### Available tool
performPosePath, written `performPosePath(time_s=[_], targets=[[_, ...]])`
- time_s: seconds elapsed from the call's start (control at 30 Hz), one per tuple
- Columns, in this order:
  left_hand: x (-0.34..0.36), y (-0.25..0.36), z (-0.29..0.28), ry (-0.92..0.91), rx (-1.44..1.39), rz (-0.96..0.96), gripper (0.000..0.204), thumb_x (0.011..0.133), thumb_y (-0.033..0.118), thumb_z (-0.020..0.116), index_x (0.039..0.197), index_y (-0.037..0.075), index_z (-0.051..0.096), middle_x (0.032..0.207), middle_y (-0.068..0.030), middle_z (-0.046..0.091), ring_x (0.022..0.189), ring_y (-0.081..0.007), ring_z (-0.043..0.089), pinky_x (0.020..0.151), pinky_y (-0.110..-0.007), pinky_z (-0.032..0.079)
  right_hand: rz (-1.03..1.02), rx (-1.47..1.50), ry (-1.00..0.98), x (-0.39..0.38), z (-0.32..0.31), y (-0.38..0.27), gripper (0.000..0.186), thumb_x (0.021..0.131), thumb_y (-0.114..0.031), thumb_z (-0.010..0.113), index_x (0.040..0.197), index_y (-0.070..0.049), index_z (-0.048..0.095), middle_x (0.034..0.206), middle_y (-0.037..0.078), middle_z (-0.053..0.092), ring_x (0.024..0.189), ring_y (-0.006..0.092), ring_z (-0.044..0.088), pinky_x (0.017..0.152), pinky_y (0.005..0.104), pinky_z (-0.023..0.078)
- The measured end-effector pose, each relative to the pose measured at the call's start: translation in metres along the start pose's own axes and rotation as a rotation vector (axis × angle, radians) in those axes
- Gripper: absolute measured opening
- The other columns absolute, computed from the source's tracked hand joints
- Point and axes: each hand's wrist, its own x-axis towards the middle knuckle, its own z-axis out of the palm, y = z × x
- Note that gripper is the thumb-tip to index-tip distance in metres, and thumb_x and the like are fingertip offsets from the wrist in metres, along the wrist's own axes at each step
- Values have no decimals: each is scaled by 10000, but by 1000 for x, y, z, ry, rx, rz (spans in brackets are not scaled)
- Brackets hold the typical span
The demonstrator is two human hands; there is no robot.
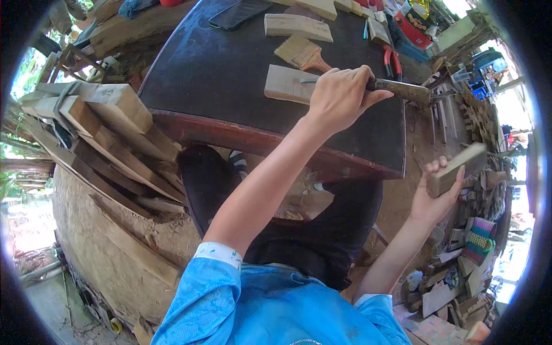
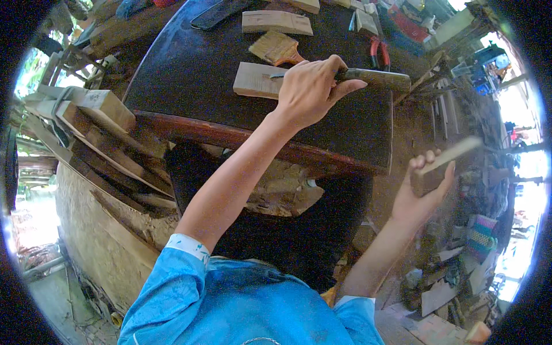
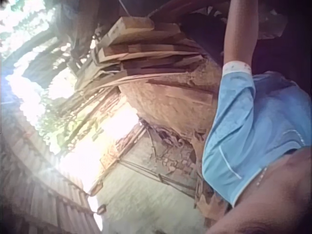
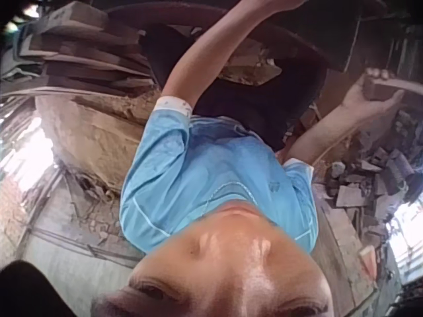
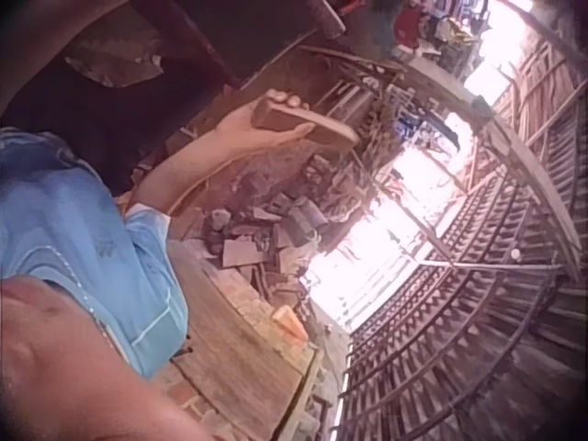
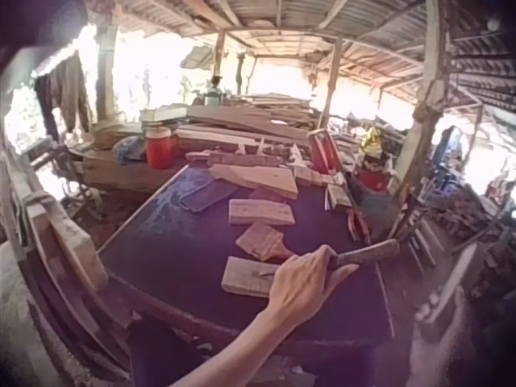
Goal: Use a chisel and a wooden mallet to carve out or mortise a piece of wood on a workbench.
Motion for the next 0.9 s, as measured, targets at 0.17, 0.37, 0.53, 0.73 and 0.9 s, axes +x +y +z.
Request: performPosePath(time_s=[0.17, 0.37, 0.53, 0.73, 0.9], targets=[[-4, -11, -4, -23, 50, -42, 511, 915, 583, 601, 917, 74, 558, 663, -91, 615, 662, -316, 638, 609, -421, 475, 491, -496, -471, -5, -16, 12, 378, 1020, -304, 535, 1226, 12, 557, 876, 85, 615, 724, 154, 583, 613, 275, 469], [0, -3, 0, 9, 21, -29, 503, 913, 574, 611, 889, 74, 561, 660, -98, 610, 658, -323, 634, 606, -427, 471, -64, -21, -42, 7, 6, -2, 348, 1003, -285, 579, 1198, 3, 576, 908, 79, 623, 753, 154, 604, 625, 288, 505], [-2, -7, -11, 15, 82, -57, 507, 920, 576, 600, 886, 72, 559, 653, -106, 606, 651, -325, 633, 605, -429, 469, 424, -559, -406, -19, -15, 20, 364, 993, -297, 584, 1189, 8, 544, 877, 87, 588, 689, 173, 590, 632, 297, 505], [-11, 0, -13, -115, 62, -57, 518, 913, 582, 607, 914, 66, 558, 649, -108, 612, 643, -320, 647, 593, -436, 480, 407, -411, -233, -43, -39, 25, 368, 1000, -315, 550, 1204, -8, 546, 811, 60, 569, 633, 159, 576, 554, 303, 458], [-25, 14, -31, -235, 67, -60, 530, 904, 586, 618, 982, 63, 578, 681, -112, 631, 672, -327, 665, 591, -437, 495, 425, -375, -134, -56, -59, 19, 372, 1005, -326, 545, 1217, -20, 535, 825, 48, 563, 618, 160, 554, 562, 301, 437]])
